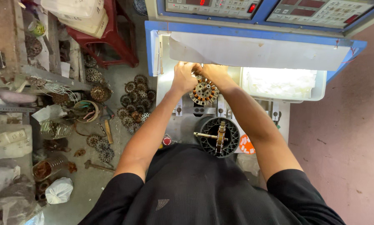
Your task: The person works on an electric motor component, inserting small white pieces into the slots by hand and using a small screwdriver-like tool.
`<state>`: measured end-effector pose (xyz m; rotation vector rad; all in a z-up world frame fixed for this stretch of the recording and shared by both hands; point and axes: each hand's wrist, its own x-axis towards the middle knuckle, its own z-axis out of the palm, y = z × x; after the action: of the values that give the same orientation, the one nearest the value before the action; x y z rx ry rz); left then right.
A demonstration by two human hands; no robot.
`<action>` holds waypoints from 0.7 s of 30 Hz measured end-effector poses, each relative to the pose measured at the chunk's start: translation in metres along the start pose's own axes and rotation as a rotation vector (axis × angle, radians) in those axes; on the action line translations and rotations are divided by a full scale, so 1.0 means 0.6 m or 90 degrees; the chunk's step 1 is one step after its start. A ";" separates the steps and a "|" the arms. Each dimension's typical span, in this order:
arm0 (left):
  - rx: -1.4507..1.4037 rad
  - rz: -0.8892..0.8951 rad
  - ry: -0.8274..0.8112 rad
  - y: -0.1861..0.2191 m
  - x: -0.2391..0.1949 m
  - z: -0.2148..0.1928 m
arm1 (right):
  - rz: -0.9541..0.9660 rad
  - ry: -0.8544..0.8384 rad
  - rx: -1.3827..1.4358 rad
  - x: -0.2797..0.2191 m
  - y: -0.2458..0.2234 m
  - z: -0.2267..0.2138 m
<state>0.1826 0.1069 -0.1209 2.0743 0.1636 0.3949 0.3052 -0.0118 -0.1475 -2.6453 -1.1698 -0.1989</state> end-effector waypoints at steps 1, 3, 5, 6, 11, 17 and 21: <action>0.050 0.023 -0.002 0.000 0.001 -0.001 | 0.009 -0.009 0.001 0.005 -0.004 0.000; 0.057 0.036 -0.007 0.001 0.008 -0.006 | 0.032 -0.028 0.010 0.021 -0.014 -0.005; 0.054 0.020 0.010 0.001 0.000 -0.007 | 0.051 -0.059 0.028 0.019 -0.029 -0.011; 0.048 0.008 0.030 0.002 0.002 -0.007 | 0.061 -0.071 0.036 0.019 -0.030 -0.018; -0.095 -0.047 0.028 0.019 0.000 -0.027 | 0.149 -0.339 0.082 0.013 -0.030 -0.061; -0.210 -0.141 -0.052 0.033 -0.010 -0.034 | 0.178 -0.284 0.159 -0.050 -0.006 -0.082; -0.217 -0.084 -0.046 0.033 -0.013 -0.014 | 0.204 -0.197 0.188 -0.053 -0.006 -0.062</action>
<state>0.1716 0.1017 -0.1018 1.7292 0.1755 0.2480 0.2800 -0.0419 -0.1183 -2.6009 -0.7592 0.4204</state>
